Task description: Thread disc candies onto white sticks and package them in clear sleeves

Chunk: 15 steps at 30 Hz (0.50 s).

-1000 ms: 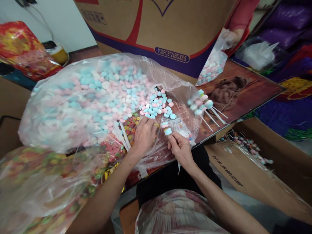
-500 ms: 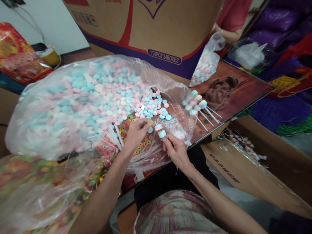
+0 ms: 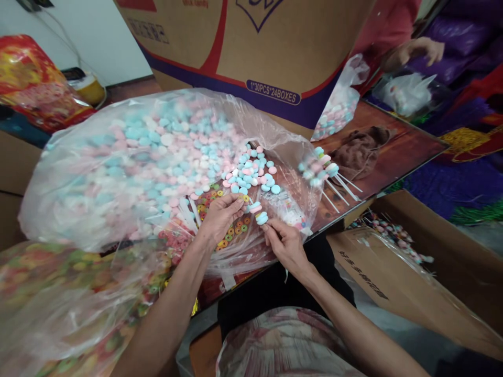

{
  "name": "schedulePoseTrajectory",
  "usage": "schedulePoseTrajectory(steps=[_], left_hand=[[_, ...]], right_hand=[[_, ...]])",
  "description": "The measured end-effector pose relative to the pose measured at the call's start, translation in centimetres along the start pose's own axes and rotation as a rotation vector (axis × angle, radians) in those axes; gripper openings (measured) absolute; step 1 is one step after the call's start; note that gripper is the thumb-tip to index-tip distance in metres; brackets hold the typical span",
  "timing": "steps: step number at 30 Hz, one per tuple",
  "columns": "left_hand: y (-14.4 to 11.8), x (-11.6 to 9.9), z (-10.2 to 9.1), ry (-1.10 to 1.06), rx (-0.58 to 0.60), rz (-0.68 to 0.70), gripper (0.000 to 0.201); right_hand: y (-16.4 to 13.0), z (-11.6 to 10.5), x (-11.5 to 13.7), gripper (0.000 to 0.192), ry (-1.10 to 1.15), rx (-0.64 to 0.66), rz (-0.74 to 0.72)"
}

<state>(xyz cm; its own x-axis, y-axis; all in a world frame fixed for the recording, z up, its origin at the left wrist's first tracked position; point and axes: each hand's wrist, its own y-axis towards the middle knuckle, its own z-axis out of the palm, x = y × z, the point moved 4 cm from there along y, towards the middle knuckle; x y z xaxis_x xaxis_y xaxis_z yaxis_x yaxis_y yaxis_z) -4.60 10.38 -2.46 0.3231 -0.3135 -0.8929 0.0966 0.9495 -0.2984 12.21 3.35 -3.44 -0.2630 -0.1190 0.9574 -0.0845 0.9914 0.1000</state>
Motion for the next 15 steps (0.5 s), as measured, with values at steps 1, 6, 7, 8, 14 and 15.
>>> schedulePoseTrajectory(steps=[1, 6, 7, 8, 14, 15], left_hand=[[-0.04, -0.01, -0.05, 0.023, 0.003, 0.015, 0.035], [-0.11, -0.1, -0.11, 0.129, 0.009, 0.104, 0.031], [-0.09, -0.1, -0.05, 0.131, 0.012, 0.116, 0.031], [-0.06, -0.11, 0.01, 0.125, 0.011, 0.126, 0.031], [-0.03, 0.0, -0.14, 0.033, -0.079, 0.091, 0.035], [-0.06, 0.05, -0.16, 0.045, -0.075, 0.078, 0.035]], right_hand=[[0.02, 0.02, 0.0, 0.031, -0.002, 0.004, -0.001], [0.06, 0.15, 0.15, 0.031, -0.072, 0.023, -0.017], [0.04, 0.18, 0.21, 0.031, -0.087, 0.026, -0.022], [0.03, 0.19, 0.26, 0.031, -0.097, 0.025, -0.025], [-0.07, 0.17, 0.4, 0.03, -0.108, 0.002, -0.036], [-0.08, 0.16, 0.39, 0.03, -0.109, 0.001, -0.039]])
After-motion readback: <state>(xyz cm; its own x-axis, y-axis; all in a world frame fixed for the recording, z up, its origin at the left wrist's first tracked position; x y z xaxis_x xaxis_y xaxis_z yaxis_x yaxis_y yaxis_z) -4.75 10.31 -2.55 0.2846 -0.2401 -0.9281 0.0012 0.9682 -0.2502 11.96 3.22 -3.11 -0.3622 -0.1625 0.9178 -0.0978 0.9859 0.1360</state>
